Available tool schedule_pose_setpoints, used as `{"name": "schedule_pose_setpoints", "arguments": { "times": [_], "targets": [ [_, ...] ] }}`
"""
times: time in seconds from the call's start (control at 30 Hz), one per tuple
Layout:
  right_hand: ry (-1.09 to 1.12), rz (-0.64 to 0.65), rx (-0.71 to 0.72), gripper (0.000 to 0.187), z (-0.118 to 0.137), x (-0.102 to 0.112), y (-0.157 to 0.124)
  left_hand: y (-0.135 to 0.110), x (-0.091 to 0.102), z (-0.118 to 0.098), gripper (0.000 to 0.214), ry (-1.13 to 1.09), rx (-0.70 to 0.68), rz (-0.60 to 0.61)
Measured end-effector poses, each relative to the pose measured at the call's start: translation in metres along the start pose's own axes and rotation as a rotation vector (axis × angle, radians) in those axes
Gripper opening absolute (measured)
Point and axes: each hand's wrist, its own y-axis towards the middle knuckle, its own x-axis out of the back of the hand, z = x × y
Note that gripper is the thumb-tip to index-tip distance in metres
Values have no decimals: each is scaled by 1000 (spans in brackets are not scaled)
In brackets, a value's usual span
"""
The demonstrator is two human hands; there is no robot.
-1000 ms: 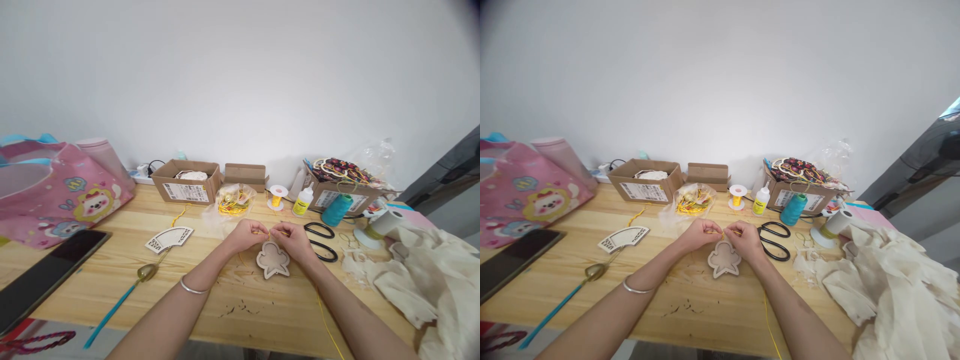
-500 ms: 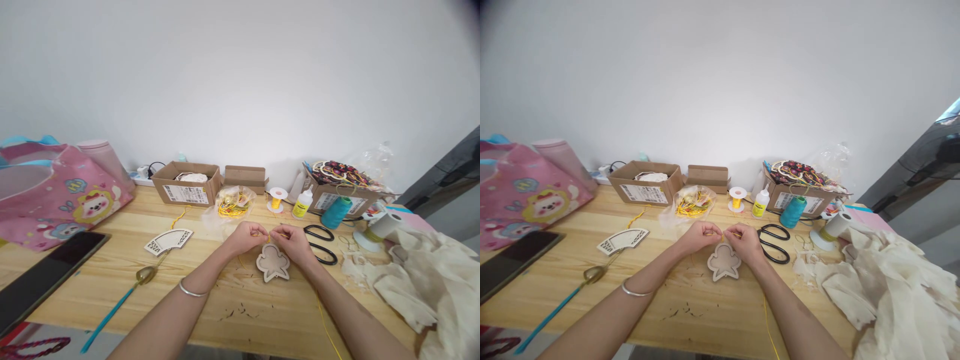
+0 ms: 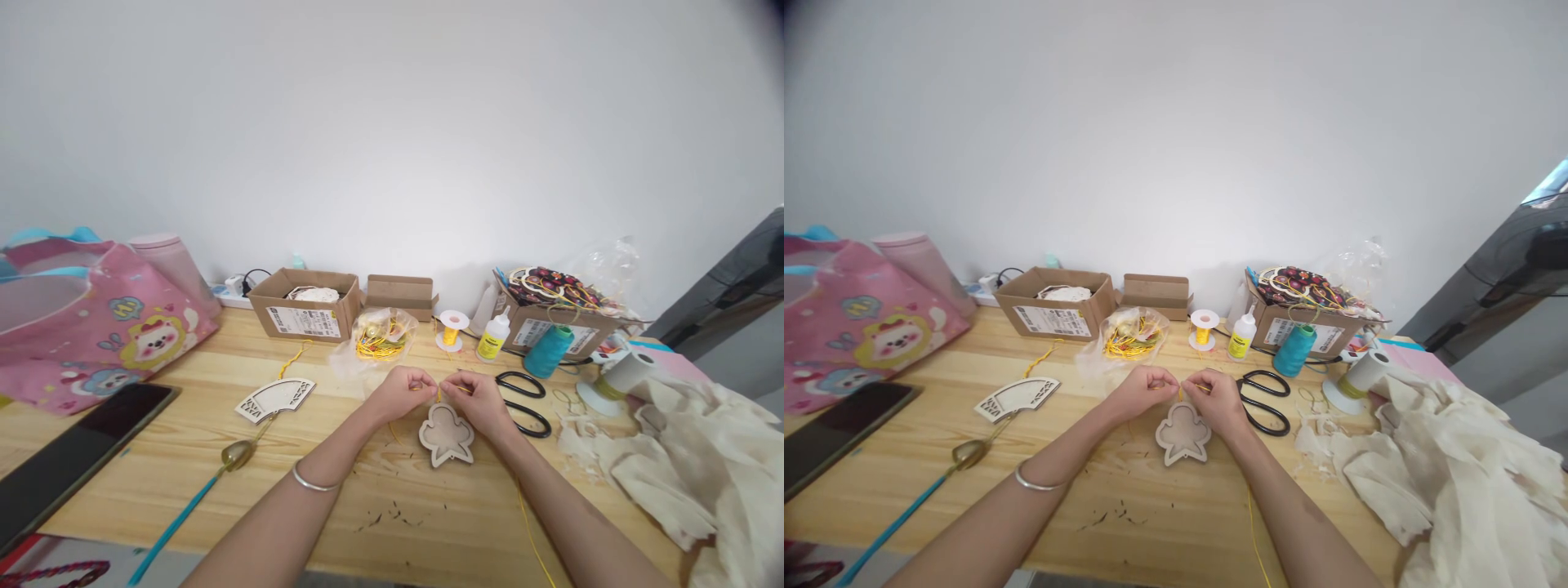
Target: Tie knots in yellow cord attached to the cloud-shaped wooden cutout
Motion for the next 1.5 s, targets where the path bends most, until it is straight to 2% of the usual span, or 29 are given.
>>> {"name": "schedule_pose_setpoints", "arguments": {
  "times": [0.27, 0.9, 1.3, 1.5],
  "targets": [
    [-8, 2, -19, 23, 3, 0, 0, -1, 0, 1, 25, 60, 14, -20],
    [87, 7, -76, 24, 2, 0, 0, 2, 0, 5, 28, 12, 15, -7],
    [4, -21, -81, 22, 3, 3, -1, 2, 0, 1, 31, -9, 49, -13],
    [50, -25, -103, 23, 4, 4, 0, 1, 0, -1, 30, -33, 43, -3]
  ]
}}
